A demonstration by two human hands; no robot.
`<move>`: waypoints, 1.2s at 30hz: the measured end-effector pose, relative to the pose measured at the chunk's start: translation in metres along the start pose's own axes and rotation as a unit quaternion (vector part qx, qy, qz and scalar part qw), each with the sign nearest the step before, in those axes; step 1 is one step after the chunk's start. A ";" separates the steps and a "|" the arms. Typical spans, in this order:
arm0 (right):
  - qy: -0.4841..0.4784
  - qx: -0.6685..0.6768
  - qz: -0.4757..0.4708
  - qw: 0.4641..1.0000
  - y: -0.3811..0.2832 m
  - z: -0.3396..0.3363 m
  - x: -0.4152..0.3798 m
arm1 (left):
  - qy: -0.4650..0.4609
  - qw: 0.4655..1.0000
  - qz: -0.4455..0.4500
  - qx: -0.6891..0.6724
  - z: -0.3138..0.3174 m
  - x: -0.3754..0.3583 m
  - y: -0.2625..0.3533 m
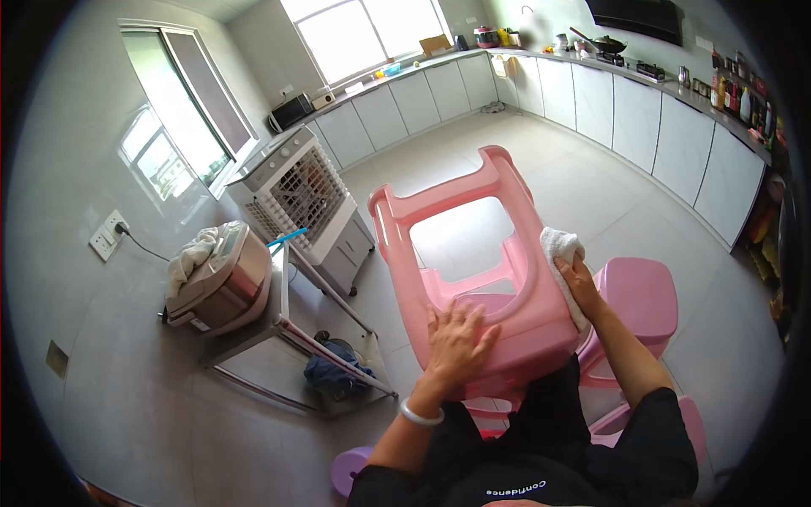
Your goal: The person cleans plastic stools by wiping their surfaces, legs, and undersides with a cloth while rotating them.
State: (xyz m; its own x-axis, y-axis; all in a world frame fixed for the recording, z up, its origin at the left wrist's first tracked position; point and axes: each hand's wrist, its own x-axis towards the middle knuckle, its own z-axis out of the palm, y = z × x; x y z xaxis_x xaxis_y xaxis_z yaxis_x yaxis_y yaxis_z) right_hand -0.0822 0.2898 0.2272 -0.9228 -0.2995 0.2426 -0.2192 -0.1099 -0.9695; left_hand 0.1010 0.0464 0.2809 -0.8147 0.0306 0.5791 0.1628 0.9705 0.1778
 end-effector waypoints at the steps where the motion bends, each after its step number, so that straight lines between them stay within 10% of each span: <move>1: 0.007 -0.033 -0.012 0.999 -0.005 0.003 -0.001 | -0.040 0.999 -0.008 -0.017 0.000 0.005 0.008; 12: -0.062 -0.464 -0.139 0.873 -0.038 0.053 0.180 | -0.075 0.996 0.026 -0.036 0.003 0.008 0.017; 15: -0.060 -0.643 -0.208 0.734 -0.059 0.114 0.203 | -0.090 0.995 0.020 -0.033 0.002 0.006 0.016; 18: -0.074 -0.437 -0.407 0.798 -0.064 0.195 0.214 | -0.100 0.994 0.015 -0.049 -0.001 0.006 0.019; 22: -0.208 -0.620 -0.439 0.616 -0.090 0.279 0.181 | -0.067 0.997 0.034 -0.035 0.005 0.008 0.025; 27: -0.246 -0.507 -0.412 0.716 -0.059 0.281 0.197 | -0.059 0.997 0.000 -0.045 0.005 0.008 0.019; 36: -0.099 -0.654 -0.284 0.694 -0.071 0.145 0.233 | -0.044 0.998 -0.012 -0.048 0.002 0.006 0.018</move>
State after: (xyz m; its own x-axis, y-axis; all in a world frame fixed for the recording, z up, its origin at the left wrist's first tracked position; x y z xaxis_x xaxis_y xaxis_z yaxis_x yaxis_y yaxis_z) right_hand -0.2359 0.0908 0.3573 -0.5367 -0.6989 0.4728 -0.7493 0.6524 0.1138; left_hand 0.0983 0.0640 0.2859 -0.8645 0.0326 0.5016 0.1918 0.9438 0.2692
